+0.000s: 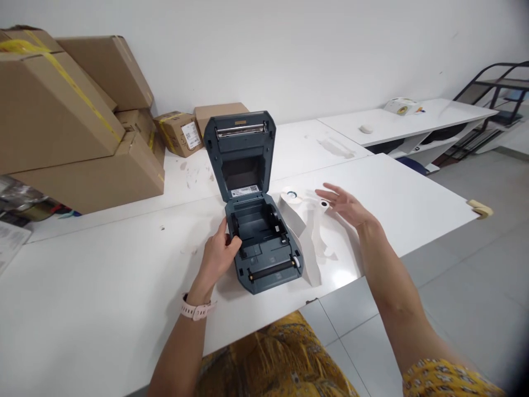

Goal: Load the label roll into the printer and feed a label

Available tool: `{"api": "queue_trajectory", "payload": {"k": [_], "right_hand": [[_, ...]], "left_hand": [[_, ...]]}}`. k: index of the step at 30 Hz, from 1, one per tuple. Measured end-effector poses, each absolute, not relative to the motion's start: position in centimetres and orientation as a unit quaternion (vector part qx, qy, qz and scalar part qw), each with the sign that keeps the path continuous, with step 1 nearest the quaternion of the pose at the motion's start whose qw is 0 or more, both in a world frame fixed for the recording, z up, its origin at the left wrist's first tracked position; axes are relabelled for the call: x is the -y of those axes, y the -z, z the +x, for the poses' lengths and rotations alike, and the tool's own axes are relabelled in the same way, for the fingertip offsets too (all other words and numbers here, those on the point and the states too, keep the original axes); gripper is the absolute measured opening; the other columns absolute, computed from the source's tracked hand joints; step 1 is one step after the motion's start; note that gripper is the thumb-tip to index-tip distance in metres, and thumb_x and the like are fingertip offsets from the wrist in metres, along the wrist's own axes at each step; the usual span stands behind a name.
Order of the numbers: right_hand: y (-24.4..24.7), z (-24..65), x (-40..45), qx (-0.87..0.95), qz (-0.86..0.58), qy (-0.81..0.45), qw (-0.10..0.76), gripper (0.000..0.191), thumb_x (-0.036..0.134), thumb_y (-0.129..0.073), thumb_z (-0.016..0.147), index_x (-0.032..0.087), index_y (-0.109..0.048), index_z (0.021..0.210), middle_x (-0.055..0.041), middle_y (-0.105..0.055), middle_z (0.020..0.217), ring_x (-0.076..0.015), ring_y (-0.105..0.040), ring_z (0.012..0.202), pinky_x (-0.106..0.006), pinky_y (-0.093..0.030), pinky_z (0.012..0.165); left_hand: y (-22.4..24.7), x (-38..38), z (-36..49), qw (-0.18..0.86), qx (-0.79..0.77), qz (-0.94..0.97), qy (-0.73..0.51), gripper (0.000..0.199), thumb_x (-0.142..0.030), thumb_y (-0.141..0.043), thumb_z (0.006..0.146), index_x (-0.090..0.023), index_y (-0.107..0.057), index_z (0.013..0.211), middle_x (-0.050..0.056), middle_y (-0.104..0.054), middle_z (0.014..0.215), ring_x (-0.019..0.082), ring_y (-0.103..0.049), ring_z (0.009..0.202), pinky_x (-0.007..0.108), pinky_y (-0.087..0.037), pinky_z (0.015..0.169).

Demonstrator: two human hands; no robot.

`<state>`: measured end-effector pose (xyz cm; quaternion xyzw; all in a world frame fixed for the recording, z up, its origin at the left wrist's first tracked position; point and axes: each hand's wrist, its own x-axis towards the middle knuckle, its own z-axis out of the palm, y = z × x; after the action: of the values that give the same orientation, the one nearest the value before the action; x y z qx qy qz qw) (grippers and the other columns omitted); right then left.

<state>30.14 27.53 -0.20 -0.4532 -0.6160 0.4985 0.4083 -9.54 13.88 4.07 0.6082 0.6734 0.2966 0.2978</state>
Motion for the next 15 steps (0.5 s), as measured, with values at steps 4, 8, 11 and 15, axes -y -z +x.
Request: {"api": "queue_trajectory", "payload": {"k": [4,8,11,15], "right_hand": [[1.4,28.8,-26.7,0.634,-0.457,-0.52,0.345,0.058,0.041,-0.087,0.068,0.025,-0.073,0.122,-0.0132,-0.078,0.127,-0.0301,-0.076,0.105,-0.048,-0.064,0.085],[-1.0,27.3,-26.3,0.634,-0.431,-0.501,0.402,0.074,0.081,-0.068,0.077,0.022,-0.072,0.121,-0.0099,-0.077,0.084,-0.0264,-0.075,0.077,-0.045,-0.061,0.076],[-4.9,24.6,-25.1,0.66,-0.366,-0.512,0.409,0.081,0.088,-0.059,0.08,0.025,-0.064,0.131,-0.0079,-0.076,0.084,-0.0241,-0.072,0.07,-0.043,-0.059,0.072],[-9.6,17.6,-23.5,0.825,-0.238,-0.472,0.2,0.056,0.06,-0.067,0.094,0.021,-0.061,0.135,-0.012,-0.077,0.116,-0.0211,-0.071,0.086,-0.035,-0.055,0.076]], "left_hand": [[-4.0,-13.9,-9.5,0.295,-0.672,0.606,-0.305,0.065,-0.03,-0.048,0.088,-0.017,-0.052,0.152,-0.008,-0.049,0.056,0.017,-0.05,0.055,0.028,-0.034,0.059],[-3.8,-13.9,-9.5,0.304,-0.668,0.604,-0.31,0.067,-0.029,-0.049,0.087,-0.017,-0.051,0.153,-0.006,-0.054,0.059,0.017,-0.052,0.057,0.029,-0.036,0.061],[-3.8,-13.9,-9.5,0.305,-0.67,0.606,-0.301,0.067,-0.029,-0.049,0.087,-0.016,-0.051,0.152,-0.006,-0.052,0.058,0.018,-0.051,0.057,0.029,-0.035,0.061],[-4.0,-13.8,-9.5,0.306,-0.667,0.607,-0.303,0.068,-0.029,-0.05,0.086,-0.015,-0.05,0.153,-0.007,-0.049,0.058,0.019,-0.051,0.059,0.03,-0.036,0.063]]}}
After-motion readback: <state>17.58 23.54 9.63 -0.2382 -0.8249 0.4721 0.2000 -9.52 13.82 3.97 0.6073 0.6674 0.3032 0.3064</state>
